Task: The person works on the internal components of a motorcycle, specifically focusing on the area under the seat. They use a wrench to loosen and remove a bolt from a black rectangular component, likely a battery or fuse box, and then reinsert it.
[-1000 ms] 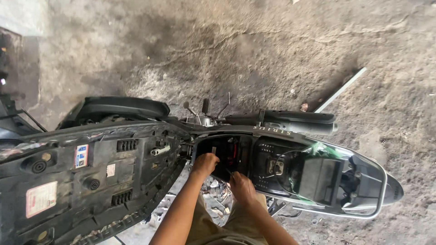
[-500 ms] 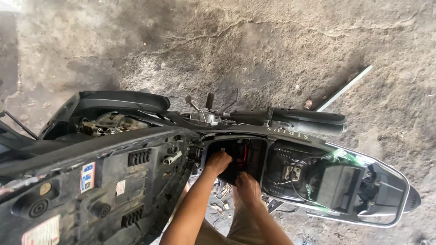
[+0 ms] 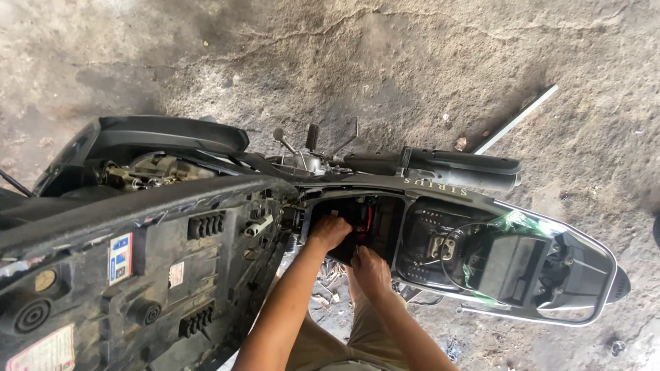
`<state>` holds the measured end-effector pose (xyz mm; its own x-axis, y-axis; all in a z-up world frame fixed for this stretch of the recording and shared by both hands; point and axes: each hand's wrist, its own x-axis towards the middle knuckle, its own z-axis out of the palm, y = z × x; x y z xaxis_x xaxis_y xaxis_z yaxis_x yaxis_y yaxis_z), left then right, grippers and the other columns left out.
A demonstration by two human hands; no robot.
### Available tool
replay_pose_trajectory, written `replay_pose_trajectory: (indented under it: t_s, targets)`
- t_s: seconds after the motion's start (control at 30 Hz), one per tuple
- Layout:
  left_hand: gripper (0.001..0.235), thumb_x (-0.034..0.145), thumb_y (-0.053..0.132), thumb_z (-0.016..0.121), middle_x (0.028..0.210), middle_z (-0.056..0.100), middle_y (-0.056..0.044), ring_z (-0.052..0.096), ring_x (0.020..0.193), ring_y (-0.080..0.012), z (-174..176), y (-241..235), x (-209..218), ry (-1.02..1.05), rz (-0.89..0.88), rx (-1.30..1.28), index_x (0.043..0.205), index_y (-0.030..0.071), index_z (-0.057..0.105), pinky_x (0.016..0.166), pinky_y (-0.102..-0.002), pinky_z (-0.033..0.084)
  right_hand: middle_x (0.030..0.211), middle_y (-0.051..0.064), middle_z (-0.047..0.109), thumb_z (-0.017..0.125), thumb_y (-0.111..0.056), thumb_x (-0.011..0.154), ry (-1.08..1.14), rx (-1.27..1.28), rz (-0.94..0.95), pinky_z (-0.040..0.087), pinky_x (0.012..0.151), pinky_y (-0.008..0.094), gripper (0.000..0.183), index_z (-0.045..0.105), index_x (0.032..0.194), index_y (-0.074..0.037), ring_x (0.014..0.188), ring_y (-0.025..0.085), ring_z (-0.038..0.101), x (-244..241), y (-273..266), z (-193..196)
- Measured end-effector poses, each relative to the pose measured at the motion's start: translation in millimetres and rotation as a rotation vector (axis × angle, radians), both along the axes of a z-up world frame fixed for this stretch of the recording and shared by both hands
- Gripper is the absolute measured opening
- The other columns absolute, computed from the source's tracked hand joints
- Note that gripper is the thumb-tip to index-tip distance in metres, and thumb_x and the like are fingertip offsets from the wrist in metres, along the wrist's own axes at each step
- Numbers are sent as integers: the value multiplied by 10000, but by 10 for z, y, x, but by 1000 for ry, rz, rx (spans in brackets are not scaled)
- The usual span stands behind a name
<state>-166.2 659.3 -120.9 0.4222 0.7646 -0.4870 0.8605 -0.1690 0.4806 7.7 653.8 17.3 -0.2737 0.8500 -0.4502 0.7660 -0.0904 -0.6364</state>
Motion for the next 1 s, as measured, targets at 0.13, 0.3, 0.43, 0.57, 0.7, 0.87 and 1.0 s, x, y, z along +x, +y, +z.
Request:
replay_pose_trajectory:
  t_s: [0.13, 0.3, 0.43, 0.57, 0.7, 0.87, 1.0]
  targets:
    - [173, 833, 88, 612, 838, 755, -143, 746, 813, -345, 115, 55, -2, 1, -49, 0, 801, 105, 782, 722, -472, 603, 858, 213, 691, 704, -196, 873, -18, -19, -25, 531, 672, 528, 186, 601, 866, -41, 798, 448, 673, -65, 6, 16]
    - [163, 816, 91, 621, 823, 755, -154, 750, 806, -346, 178, 109, -15, 22, -132, -4, 784, 92, 781, 734, -475, 605, 822, 215, 682, 702, -196, 877, 9, -8, -103, 524, 672, 527, 200, 591, 849, -32, 802, 453, 665, -115, 23, 15]
    - [166, 820, 92, 626, 816, 755, -162, 749, 803, -354, 175, 97, -2, 9, -104, -6, 758, 86, 779, 734, -487, 602, 837, 201, 691, 721, -190, 864, -44, -3, -30, 525, 652, 528, 197, 595, 870, -38, 790, 442, 670, -126, 73, 91]
    - [161, 811, 82, 628, 824, 757, -166, 749, 810, -358, 196, 116, -12, -3, -118, -20, 766, 87, 782, 740, -486, 603, 878, 191, 685, 665, -129, 905, -144, 63, 329, 565, 665, 474, 126, 581, 896, -34, 797, 372, 704, -236, 236, 413]
    - [150, 786, 67, 635, 829, 758, -162, 752, 822, -355, 267, 151, -17, 21, -154, -27, 774, 88, 782, 742, -477, 608, 910, 181, 708, 651, -33, 805, -196, 196, 414, 587, 666, 413, 165, 618, 965, -6, 804, 323, 727, -298, 168, 251]
    - [174, 844, 83, 626, 860, 759, -154, 747, 839, -356, 225, 156, -4, 20, -185, -96, 777, 87, 786, 761, -480, 598, 801, 172, 726, 692, -113, 906, -5, -720, -602, 601, 649, 446, 191, 696, 991, 58, 729, 338, 746, -415, 268, 137]
    - [139, 796, 116, 644, 858, 756, -152, 740, 848, -350, 243, 166, -19, -13, -160, -121, 775, 85, 778, 773, -472, 591, 865, 225, 712, 744, -171, 933, 324, -941, -876, 596, 699, 493, 308, 668, 1075, 91, 774, 379, 702, -269, 176, -27]
